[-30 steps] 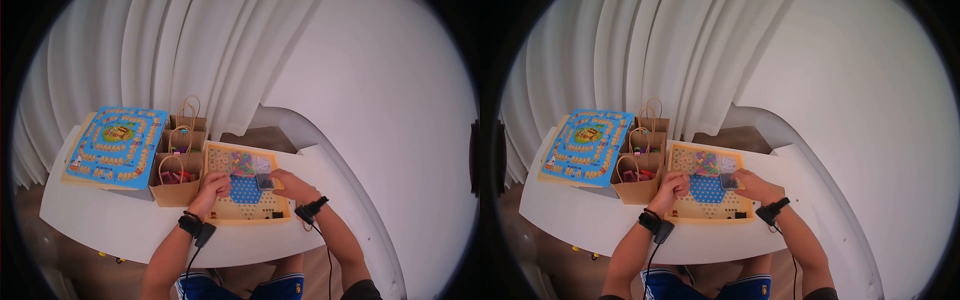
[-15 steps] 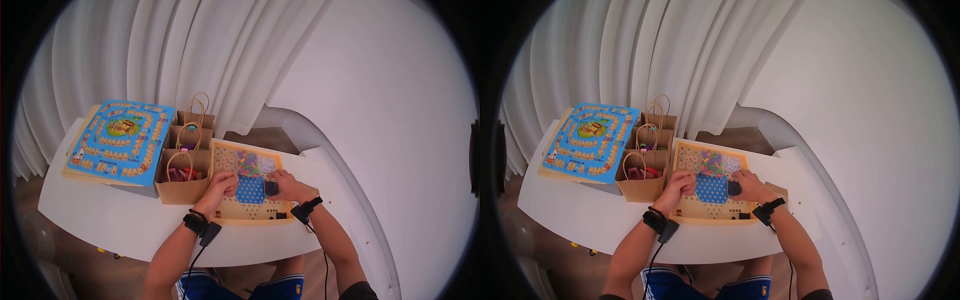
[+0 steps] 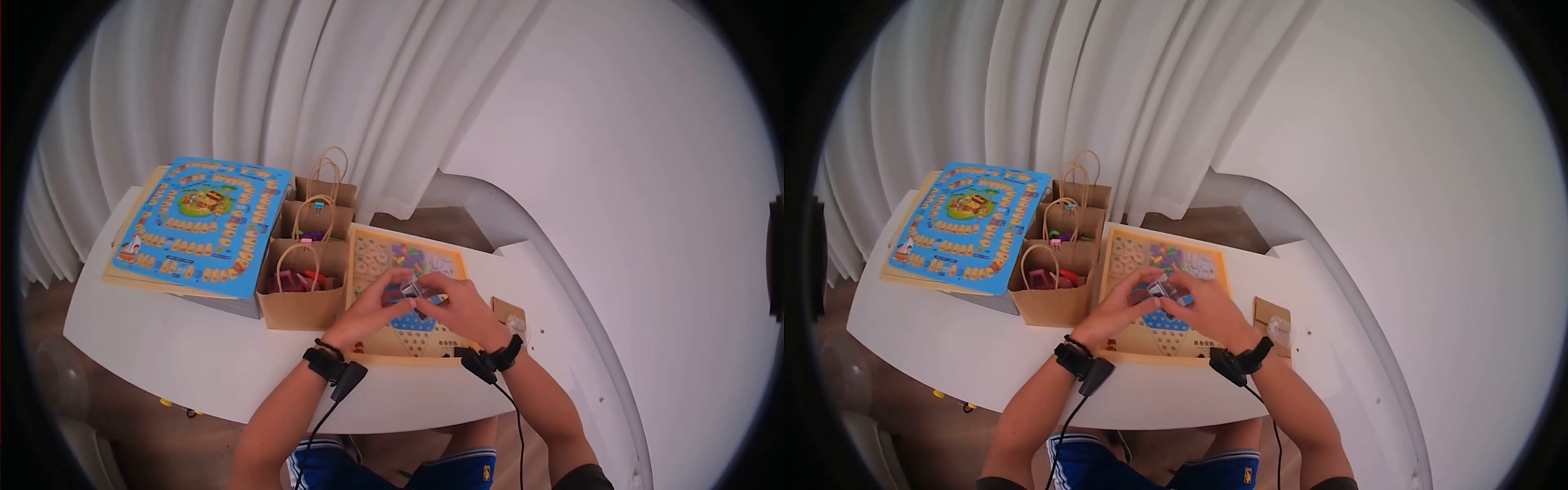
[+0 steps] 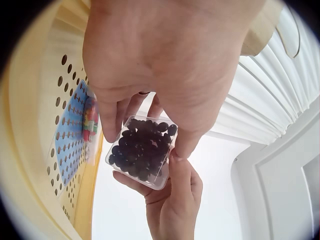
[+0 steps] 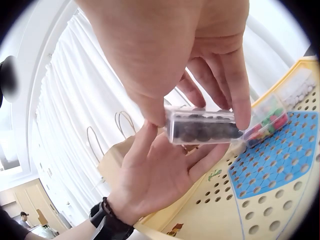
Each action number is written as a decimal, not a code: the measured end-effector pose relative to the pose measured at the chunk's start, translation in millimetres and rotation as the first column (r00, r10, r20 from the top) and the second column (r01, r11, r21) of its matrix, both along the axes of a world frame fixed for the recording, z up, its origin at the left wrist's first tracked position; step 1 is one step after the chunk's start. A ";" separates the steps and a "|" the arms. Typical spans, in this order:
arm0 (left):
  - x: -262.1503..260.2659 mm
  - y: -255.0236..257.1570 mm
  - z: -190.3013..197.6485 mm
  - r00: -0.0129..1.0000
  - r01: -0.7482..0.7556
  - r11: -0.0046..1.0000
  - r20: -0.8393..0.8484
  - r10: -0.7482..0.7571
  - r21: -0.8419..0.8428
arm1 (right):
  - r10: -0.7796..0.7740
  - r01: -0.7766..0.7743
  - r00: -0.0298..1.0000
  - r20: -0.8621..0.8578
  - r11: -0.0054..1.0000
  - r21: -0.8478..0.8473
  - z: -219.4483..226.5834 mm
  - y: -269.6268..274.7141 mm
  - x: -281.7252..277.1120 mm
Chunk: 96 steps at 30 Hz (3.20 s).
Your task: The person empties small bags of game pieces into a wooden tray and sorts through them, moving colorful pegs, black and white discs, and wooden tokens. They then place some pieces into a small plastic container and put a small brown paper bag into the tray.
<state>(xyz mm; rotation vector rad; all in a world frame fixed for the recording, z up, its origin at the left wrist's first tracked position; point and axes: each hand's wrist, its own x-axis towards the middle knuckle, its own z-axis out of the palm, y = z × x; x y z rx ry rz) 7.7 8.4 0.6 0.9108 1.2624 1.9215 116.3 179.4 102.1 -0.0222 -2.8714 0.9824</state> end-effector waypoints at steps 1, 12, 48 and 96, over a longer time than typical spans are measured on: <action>-0.9 -0.5 0.1 1.000 -0.004 1.000 -0.001 0.004 0.000 | 0.004 -0.004 1.000 -0.001 1.000 0.000 0.1 -4.0 0.3; -4.7 3.9 -8.5 0.999 -0.046 0.998 -0.006 0.046 -0.038 | -0.006 0.051 0.990 -0.142 0.946 0.320 -23.7 -19.3 15.3; -1.9 0.0 4.6 0.865 -0.101 0.994 -0.496 0.072 -0.032 | -0.133 0.118 0.987 -0.092 0.982 -0.149 -65.1 40.9 25.5; 19.1 5.1 15.7 0.595 -0.433 0.834 -0.804 -0.021 -0.342 | -0.664 0.599 0.746 -0.042 0.698 -0.393 -82.7 226.8 90.6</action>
